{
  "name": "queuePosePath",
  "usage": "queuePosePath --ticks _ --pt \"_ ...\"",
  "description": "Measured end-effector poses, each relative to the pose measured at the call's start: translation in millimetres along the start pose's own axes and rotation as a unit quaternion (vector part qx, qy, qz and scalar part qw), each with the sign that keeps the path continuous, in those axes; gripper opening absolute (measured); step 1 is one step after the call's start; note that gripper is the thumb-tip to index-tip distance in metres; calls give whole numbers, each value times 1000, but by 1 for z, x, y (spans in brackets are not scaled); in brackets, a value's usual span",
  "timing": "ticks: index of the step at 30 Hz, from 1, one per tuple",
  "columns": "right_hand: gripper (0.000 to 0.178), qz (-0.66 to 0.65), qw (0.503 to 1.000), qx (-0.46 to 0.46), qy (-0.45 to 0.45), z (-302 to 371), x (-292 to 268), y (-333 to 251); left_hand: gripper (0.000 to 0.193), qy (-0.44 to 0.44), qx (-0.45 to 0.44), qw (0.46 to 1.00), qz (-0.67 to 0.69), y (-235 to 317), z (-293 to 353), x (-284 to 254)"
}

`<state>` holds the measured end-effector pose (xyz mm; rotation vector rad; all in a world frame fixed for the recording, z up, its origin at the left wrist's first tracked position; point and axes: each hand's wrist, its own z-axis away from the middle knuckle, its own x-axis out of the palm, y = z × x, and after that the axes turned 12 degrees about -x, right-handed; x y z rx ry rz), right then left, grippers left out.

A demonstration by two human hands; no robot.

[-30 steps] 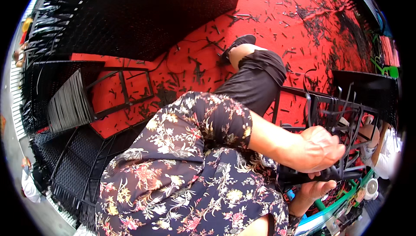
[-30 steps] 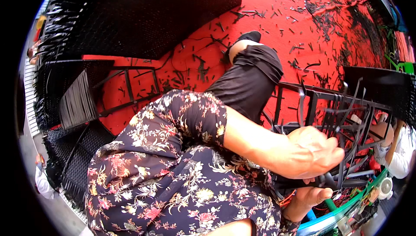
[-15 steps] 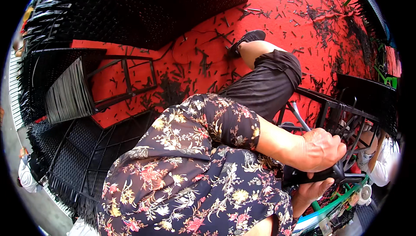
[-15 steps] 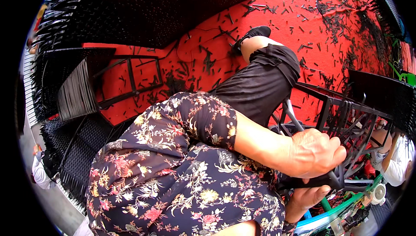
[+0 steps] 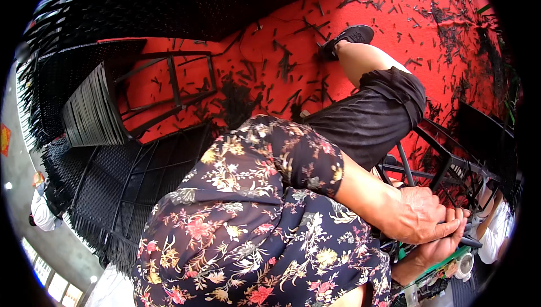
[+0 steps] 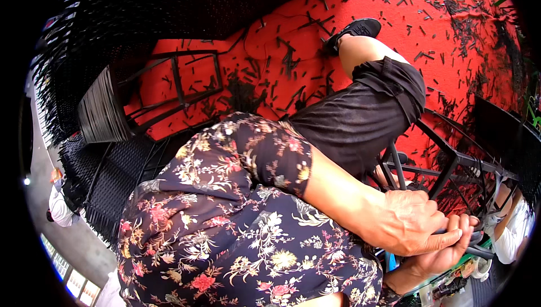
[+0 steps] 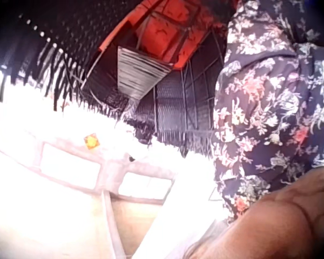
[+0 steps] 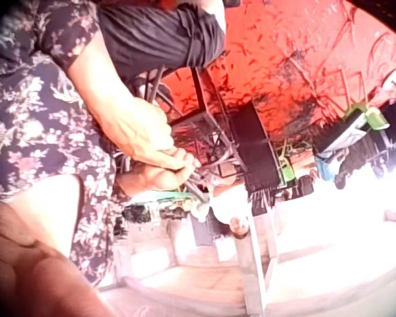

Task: The person sits on the floor and weaves black plastic strips into a metal chair frame. They use a flat metal tool to push the strips through the frame slots and a hammer to tap them into place. The person repeatedly picks up strips, threads them through the frame, and secures them.

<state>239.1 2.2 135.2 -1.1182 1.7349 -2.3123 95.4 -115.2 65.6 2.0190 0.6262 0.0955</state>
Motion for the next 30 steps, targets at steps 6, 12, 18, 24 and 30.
queuePosePath --ticks 6,12,18,24,30 --pt "7 117 990 -66 34 -26 -43 -46 12 220 -49 949 -221 -147 44 -126" --pt "7 215 963 -60 152 -11 -63 -53 48 194 -758 562 -268 -308 261 -197" --pt "15 212 967 -33 137 46 -69 -80 68 181 -847 463 -189 -292 320 -153" --pt "15 261 926 -66 263 64 -60 -79 57 157 -878 430 -137 -347 369 -146" --pt "14 298 903 -75 301 58 -55 -72 27 353 -812 456 -92 -324 382 -122"
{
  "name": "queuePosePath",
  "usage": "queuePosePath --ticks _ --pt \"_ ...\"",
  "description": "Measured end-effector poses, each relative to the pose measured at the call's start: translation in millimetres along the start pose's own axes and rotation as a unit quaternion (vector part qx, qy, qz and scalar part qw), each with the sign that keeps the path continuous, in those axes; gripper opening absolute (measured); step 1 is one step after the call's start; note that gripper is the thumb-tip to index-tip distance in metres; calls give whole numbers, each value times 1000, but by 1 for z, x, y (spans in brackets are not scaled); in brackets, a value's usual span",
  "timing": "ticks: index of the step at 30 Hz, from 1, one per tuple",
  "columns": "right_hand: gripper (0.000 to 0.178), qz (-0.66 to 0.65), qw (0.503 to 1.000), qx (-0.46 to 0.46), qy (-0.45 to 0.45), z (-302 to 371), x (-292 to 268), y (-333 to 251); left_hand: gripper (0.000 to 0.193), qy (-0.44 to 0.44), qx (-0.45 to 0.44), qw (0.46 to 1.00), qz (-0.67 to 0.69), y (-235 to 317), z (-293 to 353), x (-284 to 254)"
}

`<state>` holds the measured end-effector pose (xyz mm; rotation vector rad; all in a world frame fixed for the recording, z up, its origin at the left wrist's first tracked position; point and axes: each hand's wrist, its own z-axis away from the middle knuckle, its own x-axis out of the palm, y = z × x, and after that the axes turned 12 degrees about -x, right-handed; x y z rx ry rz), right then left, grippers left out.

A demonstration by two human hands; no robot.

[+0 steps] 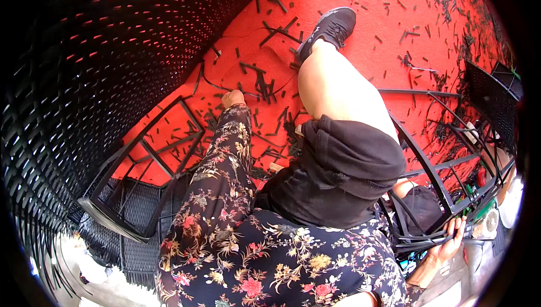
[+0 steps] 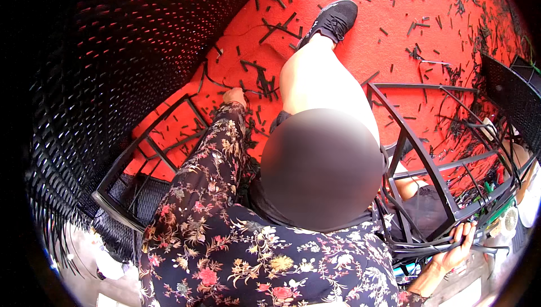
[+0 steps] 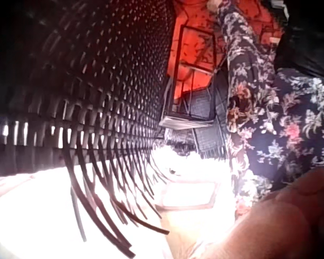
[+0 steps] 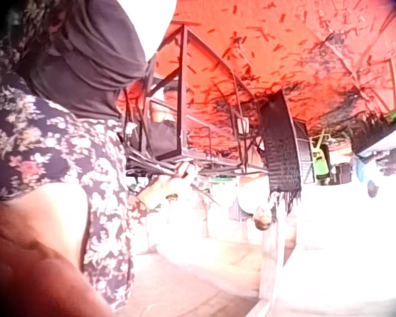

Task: The person sits on the floor and weaves black plastic strips into a metal chair frame. They use a flat metal tool to push the strips through the frame slots and a hammer to tap them into place. The person repeatedly picks up strips, threads them through the frame, and secures them.

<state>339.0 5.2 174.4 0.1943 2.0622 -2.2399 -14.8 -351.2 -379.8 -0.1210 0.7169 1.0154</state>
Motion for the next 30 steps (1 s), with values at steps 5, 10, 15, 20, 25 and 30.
queuePosePath --ticks 5,10,15,20,25,30 --pt "13 -23 999 6 -22 -17 -8 13 15 6 241 970 16 86 107 -35" --pt "13 -90 989 -13 -121 -44 0 34 3 -324 258 850 324 160 175 -78" --pt "13 -164 968 -27 -190 -59 23 54 19 -225 419 853 214 247 211 -85" --pt "14 -204 947 -66 -239 -63 52 44 13 -164 585 770 194 296 278 -133" --pt "14 -299 925 -59 -227 -39 41 39 13 -247 615 732 157 342 337 -111" --pt "14 -388 892 -88 -215 -3 91 29 5 -363 562 733 120 357 381 -98"
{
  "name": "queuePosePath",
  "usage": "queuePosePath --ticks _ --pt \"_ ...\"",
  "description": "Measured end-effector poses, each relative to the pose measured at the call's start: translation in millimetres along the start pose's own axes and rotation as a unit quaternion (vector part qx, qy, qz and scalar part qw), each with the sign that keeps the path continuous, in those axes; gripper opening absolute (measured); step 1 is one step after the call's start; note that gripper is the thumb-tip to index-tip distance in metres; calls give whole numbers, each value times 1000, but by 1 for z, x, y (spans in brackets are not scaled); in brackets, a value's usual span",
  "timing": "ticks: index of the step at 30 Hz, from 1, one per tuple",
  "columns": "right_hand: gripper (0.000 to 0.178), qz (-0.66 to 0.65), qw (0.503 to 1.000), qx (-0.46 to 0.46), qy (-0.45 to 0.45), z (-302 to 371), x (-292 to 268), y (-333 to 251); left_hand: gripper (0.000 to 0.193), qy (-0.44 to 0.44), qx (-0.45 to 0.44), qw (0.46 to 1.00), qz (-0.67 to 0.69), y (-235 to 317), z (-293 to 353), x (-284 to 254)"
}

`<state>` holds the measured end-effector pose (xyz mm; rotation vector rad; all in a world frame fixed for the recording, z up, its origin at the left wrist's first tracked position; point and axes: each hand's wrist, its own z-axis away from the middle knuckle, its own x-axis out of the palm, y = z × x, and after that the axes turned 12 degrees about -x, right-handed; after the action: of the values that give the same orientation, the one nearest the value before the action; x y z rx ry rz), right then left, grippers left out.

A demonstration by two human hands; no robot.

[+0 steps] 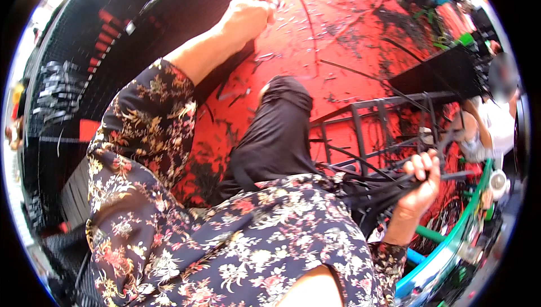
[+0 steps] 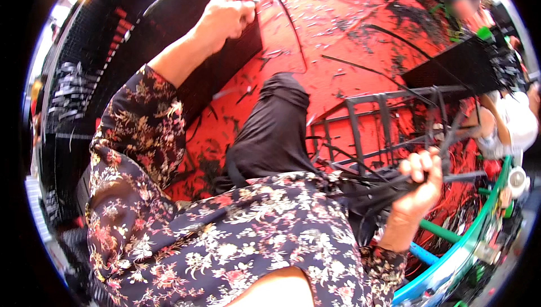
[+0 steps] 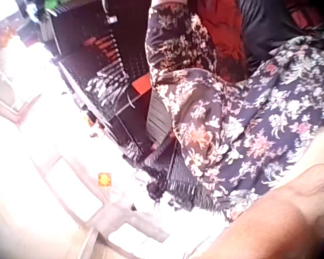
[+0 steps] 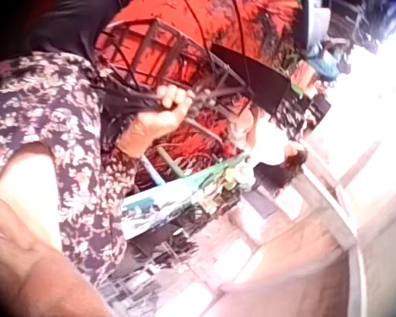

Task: The person sits on the floor and weaves black plastic strips into a metal chair frame. They use a flat metal tool to push the strips through the frame slots and a hammer to tap them into place. The person repeatedly picks up strips, threads them through the frame, and secures them.

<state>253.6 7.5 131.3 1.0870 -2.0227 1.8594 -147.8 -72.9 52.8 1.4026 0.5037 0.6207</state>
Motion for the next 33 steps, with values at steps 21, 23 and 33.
queuePosePath --ticks 21,23,33 --pt "10 7 999 -4 53 -17 74 69 48 -148 454 800 -362 54 121 152" --pt "6 -9 999 -30 29 -20 81 61 53 -197 371 869 -261 41 120 151" --pt "27 320 913 -85 -238 -34 76 77 50 -273 -62 950 136 4 104 154"
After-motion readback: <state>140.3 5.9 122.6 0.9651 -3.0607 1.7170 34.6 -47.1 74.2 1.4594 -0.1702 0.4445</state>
